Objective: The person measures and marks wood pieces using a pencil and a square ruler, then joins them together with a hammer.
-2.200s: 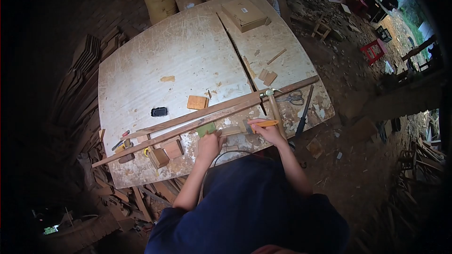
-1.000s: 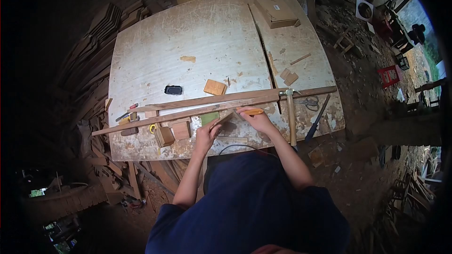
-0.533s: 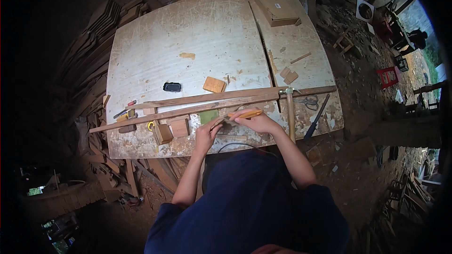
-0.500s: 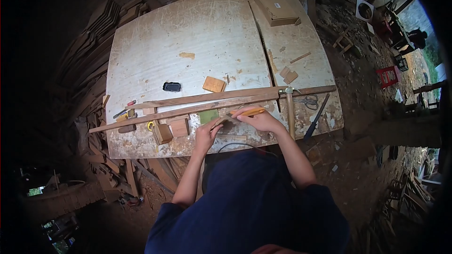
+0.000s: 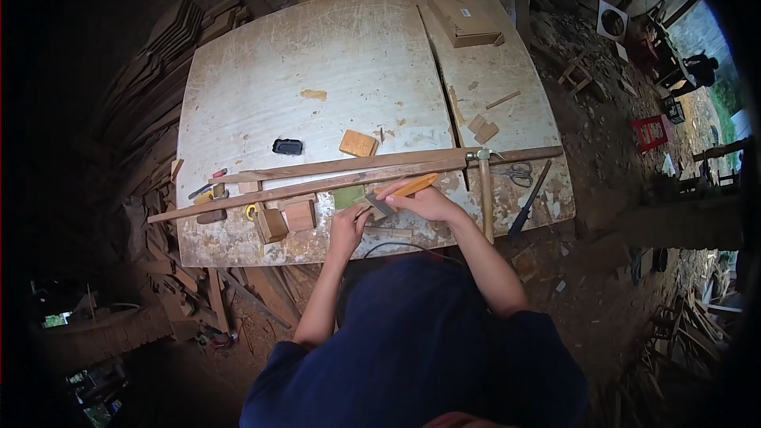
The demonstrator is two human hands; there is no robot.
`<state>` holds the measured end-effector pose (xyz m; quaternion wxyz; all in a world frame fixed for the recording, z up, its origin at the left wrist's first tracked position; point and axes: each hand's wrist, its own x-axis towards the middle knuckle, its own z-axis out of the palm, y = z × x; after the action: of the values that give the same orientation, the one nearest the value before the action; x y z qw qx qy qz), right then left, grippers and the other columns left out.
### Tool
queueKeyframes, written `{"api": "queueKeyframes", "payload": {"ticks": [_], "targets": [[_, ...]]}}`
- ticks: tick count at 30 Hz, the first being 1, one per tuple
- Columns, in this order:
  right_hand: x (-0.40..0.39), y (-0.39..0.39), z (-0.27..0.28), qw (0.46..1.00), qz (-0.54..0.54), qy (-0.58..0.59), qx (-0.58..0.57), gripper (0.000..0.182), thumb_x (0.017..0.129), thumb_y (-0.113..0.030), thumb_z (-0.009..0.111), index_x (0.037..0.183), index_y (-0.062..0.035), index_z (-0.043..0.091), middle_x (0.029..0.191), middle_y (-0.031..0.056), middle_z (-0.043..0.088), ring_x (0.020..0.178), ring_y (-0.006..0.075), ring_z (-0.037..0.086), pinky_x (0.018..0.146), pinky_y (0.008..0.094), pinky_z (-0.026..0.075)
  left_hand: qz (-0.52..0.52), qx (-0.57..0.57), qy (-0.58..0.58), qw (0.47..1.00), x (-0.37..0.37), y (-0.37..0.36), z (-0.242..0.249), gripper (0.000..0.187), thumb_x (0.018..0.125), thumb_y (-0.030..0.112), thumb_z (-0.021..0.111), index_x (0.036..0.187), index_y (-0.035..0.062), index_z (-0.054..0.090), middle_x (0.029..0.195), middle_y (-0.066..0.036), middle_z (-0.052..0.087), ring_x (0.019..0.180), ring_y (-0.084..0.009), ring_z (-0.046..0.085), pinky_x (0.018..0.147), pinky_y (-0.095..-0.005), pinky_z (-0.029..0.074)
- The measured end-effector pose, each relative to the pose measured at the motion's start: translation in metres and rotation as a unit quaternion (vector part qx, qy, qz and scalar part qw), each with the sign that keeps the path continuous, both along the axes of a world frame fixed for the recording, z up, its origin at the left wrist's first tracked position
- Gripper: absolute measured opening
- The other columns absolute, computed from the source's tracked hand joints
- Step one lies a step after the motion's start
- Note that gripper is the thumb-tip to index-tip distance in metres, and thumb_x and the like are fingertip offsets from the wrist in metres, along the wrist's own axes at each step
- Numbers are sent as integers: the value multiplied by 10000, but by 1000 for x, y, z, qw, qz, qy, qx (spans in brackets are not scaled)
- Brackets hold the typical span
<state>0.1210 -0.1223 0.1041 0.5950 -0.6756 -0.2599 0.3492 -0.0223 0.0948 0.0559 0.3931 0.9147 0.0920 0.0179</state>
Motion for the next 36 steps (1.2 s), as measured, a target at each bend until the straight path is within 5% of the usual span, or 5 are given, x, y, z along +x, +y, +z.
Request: {"api": "queueKeyframes", "payload": {"ticks": [10, 14, 18, 21, 36], "targets": [[10, 2, -11, 998, 18, 67, 3, 193, 999, -111, 687, 1150, -42, 786, 1170, 86, 788, 1083, 171, 720, 945, 336, 561, 4, -47, -64, 997, -6, -5, 3, 322, 952, 141, 790, 1252, 32, 751, 1108, -235, 771, 989, -405, 764, 830, -420, 610], [30, -1, -64, 982, -39, -118, -144, 210, 1045, -151, 686, 1208, -48, 772, 1209, 68, 787, 1078, 169, 715, 950, 320, 556, 16, -36, -94, 995, -10, -8, -3, 334, 953, 133, 788, 1271, 39, 746, 1108, -233, 772, 992, -401, 766, 824, -415, 609], [5, 1, 4, 1000, 15, 18, 20, 177, 1029, -89, 660, 1142, -29, 784, 1093, 77, 805, 997, 162, 729, 906, 319, 564, 29, -56, -113, 992, -6, -9, -6, 324, 959, 135, 782, 1266, 40, 747, 1104, -235, 772, 979, -398, 769, 808, -417, 607], [29, -3, -75, 984, -130, -73, -93, 175, 1033, -102, 666, 1141, -22, 778, 1109, 87, 799, 1018, 167, 723, 908, 324, 559, 29, -41, -87, 995, -6, -13, 2, 318, 950, 143, 794, 1249, 44, 752, 1068, -238, 770, 958, -401, 769, 794, -427, 604], [-42, 18, -69, 993, -98, -66, 27, 194, 1055, -100, 636, 1186, -18, 753, 1287, 143, 762, 1245, 220, 697, 1055, 329, 527, 210, -67, -64, 973, -10, -40, -36, 397, 1142, 245, 469, 1081, -88, 677, 931, -348, 709, 910, -544, 694, 736, -571, 526]]}}
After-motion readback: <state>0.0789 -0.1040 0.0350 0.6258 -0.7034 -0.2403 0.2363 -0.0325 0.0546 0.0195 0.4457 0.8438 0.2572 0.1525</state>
